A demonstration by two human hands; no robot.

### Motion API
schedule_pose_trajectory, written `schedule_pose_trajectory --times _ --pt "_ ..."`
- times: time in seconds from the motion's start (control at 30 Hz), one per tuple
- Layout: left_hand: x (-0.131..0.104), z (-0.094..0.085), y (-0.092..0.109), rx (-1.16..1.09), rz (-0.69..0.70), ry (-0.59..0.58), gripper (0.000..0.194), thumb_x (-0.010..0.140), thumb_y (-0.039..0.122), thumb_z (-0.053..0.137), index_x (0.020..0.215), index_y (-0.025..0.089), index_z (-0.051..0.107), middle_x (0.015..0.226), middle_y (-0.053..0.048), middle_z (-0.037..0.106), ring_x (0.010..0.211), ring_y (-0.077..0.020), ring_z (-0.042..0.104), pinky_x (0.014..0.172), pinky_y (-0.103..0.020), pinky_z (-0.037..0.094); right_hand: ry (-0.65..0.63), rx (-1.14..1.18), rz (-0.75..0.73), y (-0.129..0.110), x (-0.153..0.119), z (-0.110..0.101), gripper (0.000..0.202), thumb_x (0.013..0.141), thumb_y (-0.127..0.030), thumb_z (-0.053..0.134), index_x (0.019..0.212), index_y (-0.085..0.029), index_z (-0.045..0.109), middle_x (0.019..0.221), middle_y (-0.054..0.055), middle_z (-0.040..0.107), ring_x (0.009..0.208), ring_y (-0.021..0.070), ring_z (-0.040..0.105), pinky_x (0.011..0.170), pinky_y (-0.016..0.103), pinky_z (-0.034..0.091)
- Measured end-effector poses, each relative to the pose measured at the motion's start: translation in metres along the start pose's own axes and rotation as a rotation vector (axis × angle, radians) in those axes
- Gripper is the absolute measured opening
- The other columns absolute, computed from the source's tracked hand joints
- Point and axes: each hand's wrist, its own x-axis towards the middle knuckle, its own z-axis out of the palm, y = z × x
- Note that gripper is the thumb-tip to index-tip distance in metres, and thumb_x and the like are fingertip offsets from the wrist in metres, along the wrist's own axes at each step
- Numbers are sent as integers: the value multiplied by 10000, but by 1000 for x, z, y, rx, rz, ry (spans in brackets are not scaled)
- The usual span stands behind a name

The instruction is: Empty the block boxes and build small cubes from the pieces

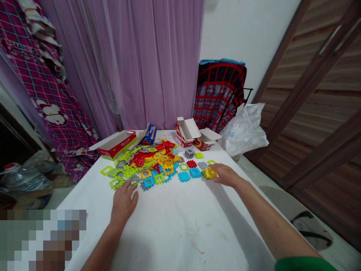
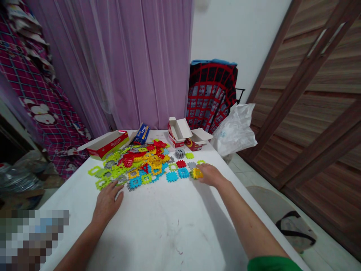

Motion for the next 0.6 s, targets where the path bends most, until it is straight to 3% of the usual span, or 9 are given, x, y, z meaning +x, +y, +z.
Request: schedule_pose_trajectory --times 0.07,0.17,0.33,0.6 --pt "0 0 0 -3 -1 3 356 882 330 422 1058 201 703 1279 -124 644 1202 -305 560 1030 -484 430 -38 -60 44 28 0 7 596 754 -250 615 1330 -109 558 1252 192 629 1143 306 592 981 373 427" --pt "1 0 -1 -1 9 0 356 879 330 421 1052 201 704 1263 -123 654 1194 -302 565 1034 -474 427 -77 -94 48 49 1 21 582 766 -241 604 1329 -98 561 1254 204 625 1132 306 600 957 364 440" --pt "1 1 -1 18 12 8 374 882 340 404 1061 203 702 1271 -118 652 1196 -301 566 1033 -475 431 -115 -55 35 53 5 35 549 748 -219 620 1291 -146 593 1264 184 626 1150 289 593 953 343 439" --pt "1 1 -3 22 23 13 371 884 346 402 1046 213 708 1252 -114 662 1185 -305 574 1016 -483 445 -177 -2 51 54 5 29 574 760 -234 607 1329 -174 565 1292 164 601 1132 277 608 947 346 451"
